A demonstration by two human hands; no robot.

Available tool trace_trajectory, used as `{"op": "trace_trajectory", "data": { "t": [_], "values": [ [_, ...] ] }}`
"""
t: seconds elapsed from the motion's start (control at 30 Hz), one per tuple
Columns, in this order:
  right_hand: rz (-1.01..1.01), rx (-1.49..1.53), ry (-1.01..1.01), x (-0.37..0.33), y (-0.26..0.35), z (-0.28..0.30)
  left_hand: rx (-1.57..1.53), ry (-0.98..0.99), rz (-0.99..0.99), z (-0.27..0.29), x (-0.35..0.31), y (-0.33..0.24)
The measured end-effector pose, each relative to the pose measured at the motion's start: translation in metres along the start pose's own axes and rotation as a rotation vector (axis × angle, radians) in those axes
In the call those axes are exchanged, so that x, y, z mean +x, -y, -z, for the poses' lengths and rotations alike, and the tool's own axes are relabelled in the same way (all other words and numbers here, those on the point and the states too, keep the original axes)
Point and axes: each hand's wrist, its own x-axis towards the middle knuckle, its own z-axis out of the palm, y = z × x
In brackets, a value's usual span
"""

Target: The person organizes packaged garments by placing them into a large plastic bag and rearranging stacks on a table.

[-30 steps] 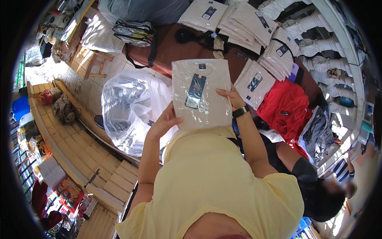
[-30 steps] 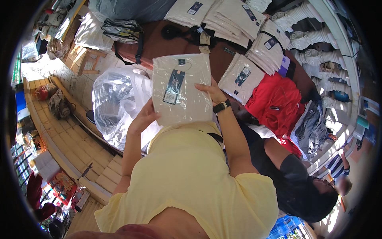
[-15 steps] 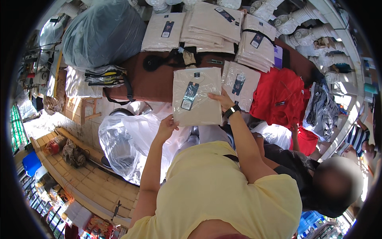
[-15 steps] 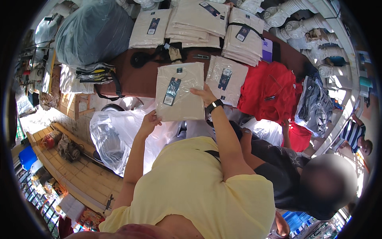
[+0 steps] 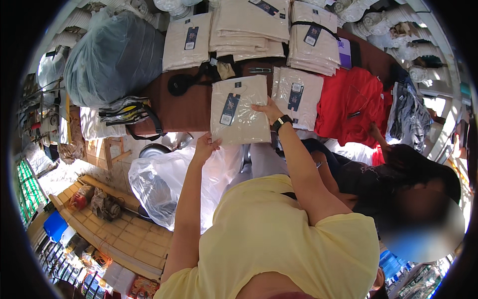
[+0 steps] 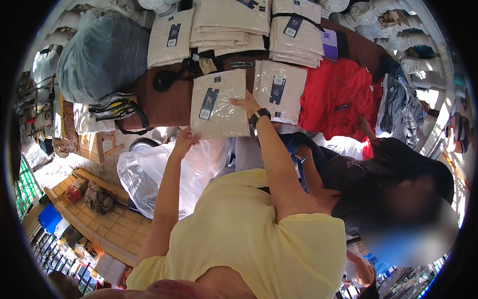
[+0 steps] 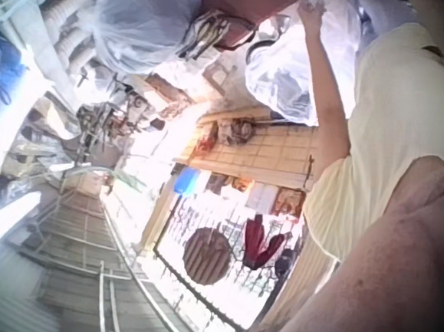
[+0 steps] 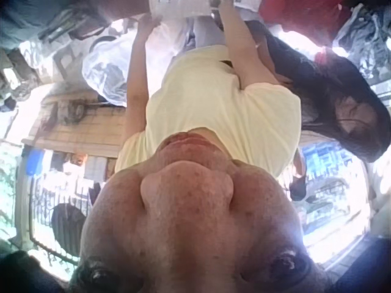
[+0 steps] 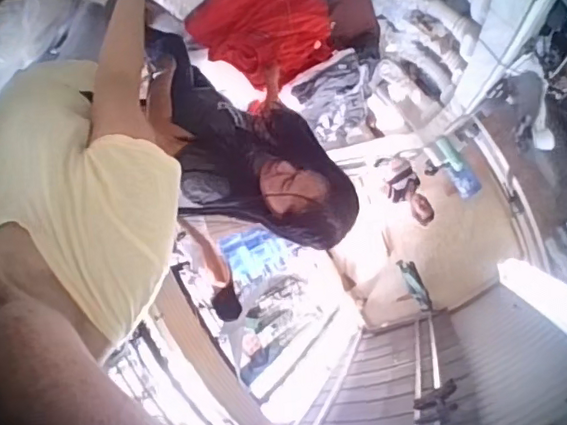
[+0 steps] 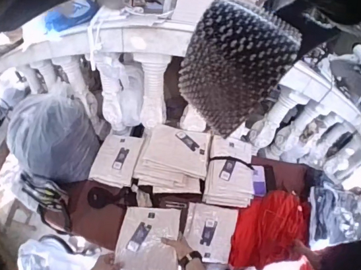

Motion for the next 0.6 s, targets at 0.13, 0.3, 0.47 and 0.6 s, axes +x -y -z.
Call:
{"op": "trace_trajectory", "data": {
  "t": [0.13, 0.3, 0.47, 0.6],
  "values": [
    [0.005, 0.018, -0.021, 0.002, -0.016, 0.009, -0.017, -0.025, 0.053, -0.004, 0.002, 0.006],
    [0.032, 0.014, -0.093, 0.014, -0.027, 0.009, -0.004, -0.092, 0.017, -0.003, 0.01, 0.021],
    [0.082, -0.081, -0.139, 0.029, -0.019, 0.013, 0.029, -0.13, -0.055, -0.006, 0.026, 0.019],
    [0.129, -0.113, -0.161, 0.036, -0.016, 0.014, -0.008, -0.176, -0.14, -0.007, 0.047, 0.035]
  ]
}}
